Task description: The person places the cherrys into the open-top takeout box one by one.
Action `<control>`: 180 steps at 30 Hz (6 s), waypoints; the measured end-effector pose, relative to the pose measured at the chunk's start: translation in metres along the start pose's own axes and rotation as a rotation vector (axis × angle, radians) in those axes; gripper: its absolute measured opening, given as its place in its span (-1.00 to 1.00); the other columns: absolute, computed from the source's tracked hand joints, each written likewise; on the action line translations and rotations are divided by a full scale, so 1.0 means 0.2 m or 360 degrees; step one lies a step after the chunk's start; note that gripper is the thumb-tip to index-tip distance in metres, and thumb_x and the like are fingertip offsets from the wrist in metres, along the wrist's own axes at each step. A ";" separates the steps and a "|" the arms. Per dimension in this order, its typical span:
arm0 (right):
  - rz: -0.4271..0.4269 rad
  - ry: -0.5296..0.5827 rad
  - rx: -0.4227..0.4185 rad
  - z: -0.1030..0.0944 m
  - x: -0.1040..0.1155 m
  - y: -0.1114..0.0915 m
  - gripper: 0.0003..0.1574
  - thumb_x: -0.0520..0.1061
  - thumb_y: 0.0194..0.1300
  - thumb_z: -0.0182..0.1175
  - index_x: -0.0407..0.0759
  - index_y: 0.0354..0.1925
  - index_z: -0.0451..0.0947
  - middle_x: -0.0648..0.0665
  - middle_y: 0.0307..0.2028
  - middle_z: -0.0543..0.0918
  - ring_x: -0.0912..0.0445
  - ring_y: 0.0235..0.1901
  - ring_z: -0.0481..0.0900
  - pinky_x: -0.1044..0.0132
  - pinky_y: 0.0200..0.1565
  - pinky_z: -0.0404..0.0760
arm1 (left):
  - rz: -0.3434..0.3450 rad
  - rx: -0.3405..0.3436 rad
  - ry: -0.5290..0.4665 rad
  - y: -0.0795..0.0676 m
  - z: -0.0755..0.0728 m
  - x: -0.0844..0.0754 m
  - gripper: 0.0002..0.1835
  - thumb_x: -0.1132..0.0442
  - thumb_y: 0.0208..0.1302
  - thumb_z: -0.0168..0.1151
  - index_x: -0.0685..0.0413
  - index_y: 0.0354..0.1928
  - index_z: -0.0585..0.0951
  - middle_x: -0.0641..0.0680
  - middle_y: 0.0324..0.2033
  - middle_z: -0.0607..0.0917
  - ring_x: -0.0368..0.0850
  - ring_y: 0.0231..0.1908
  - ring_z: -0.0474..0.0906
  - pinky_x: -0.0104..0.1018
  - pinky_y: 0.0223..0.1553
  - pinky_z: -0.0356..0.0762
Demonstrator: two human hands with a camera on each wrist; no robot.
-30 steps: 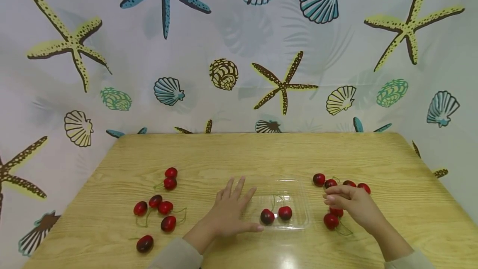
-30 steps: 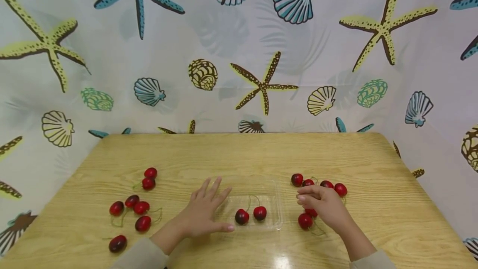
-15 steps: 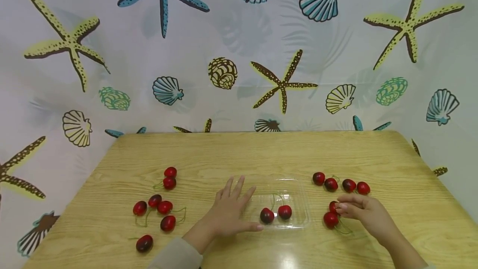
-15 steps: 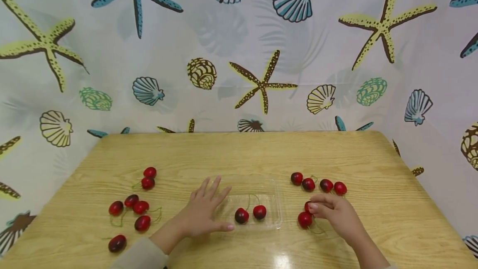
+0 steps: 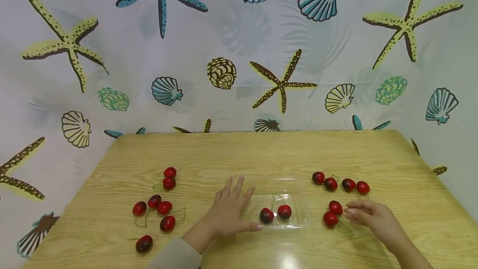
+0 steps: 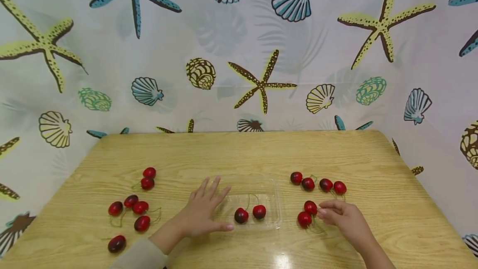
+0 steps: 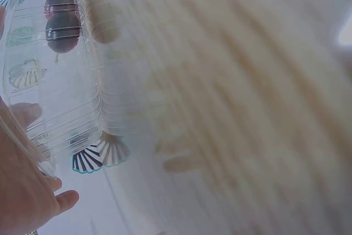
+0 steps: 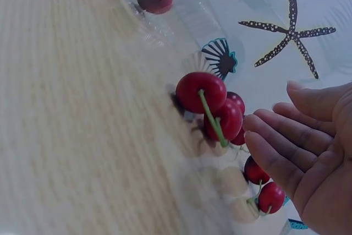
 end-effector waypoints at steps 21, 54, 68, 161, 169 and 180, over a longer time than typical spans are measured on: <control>0.0224 0.0050 -0.0023 -0.04 -0.12 -0.07 -0.51 -0.19 0.25 -0.02 -0.61 -0.02 0.25 -0.31 -0.20 0.56 0.03 -0.24 0.55 0.26 -0.24 0.50 | -0.0002 -0.0013 -0.0022 0.01 0.01 0.00 0.03 -0.49 -0.18 -0.07 -0.09 0.31 0.02 0.16 0.30 -0.23 0.19 0.22 -0.48 0.23 0.06 -0.17; 0.0196 0.0197 0.0231 0.03 -0.14 -0.05 -0.53 -0.20 0.21 0.03 -0.67 -0.13 0.30 -0.28 -0.29 0.57 -0.02 -0.28 0.56 0.22 -0.24 0.50 | 0.0023 0.0010 0.0001 0.00 -0.01 0.00 0.04 -0.52 -0.18 -0.14 -0.10 0.32 0.00 0.15 0.29 -0.26 0.21 0.22 -0.47 0.23 0.06 -0.16; 0.0220 0.0185 0.0144 0.06 -0.11 -0.04 -0.60 -0.26 0.22 -0.01 -0.66 -0.14 0.33 -0.29 -0.31 0.58 -0.01 -0.30 0.57 0.24 -0.26 0.51 | 0.0021 0.0010 0.0020 0.00 -0.01 0.00 0.06 -0.55 -0.20 -0.19 -0.09 0.32 0.00 0.16 0.29 -0.26 0.22 0.22 -0.47 0.24 0.06 -0.15; -0.0259 0.0545 0.0086 0.35 0.20 0.12 -0.57 -0.30 0.15 0.08 -0.72 -0.17 0.29 -0.10 -0.37 0.62 0.09 -0.37 0.60 0.27 -0.28 0.51 | 0.0002 0.0007 0.0054 0.00 0.01 0.00 0.06 -0.53 -0.19 -0.15 -0.05 0.32 -0.01 0.18 0.29 -0.21 0.24 0.22 -0.42 0.20 0.08 -0.15; -0.0198 0.0498 0.0144 0.40 0.22 0.17 -0.61 -0.31 0.18 0.04 -0.68 -0.14 0.32 -0.27 -0.33 0.59 0.08 -0.35 0.59 0.25 -0.26 0.51 | -0.0023 0.0029 0.0041 0.00 0.00 0.00 0.07 -0.53 -0.20 -0.14 -0.06 0.32 -0.01 0.17 0.30 -0.21 0.23 0.23 -0.42 0.20 0.08 -0.14; -0.0146 0.0409 0.0233 0.44 0.24 0.25 -0.66 -0.31 0.19 0.03 -0.63 -0.16 0.38 -0.28 -0.35 0.60 0.05 -0.36 0.59 0.24 -0.28 0.52 | -0.0038 0.0039 0.0002 0.00 -0.01 -0.01 0.05 -0.50 -0.19 -0.08 -0.06 0.31 0.01 0.13 0.30 -0.24 0.21 0.23 -0.44 0.20 0.08 -0.16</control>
Point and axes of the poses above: each hand's wrist, its own y-axis towards the middle knuckle, its own z-axis out of the palm, x = y × z, the point moved 1 cm from there along y, towards the middle knuckle
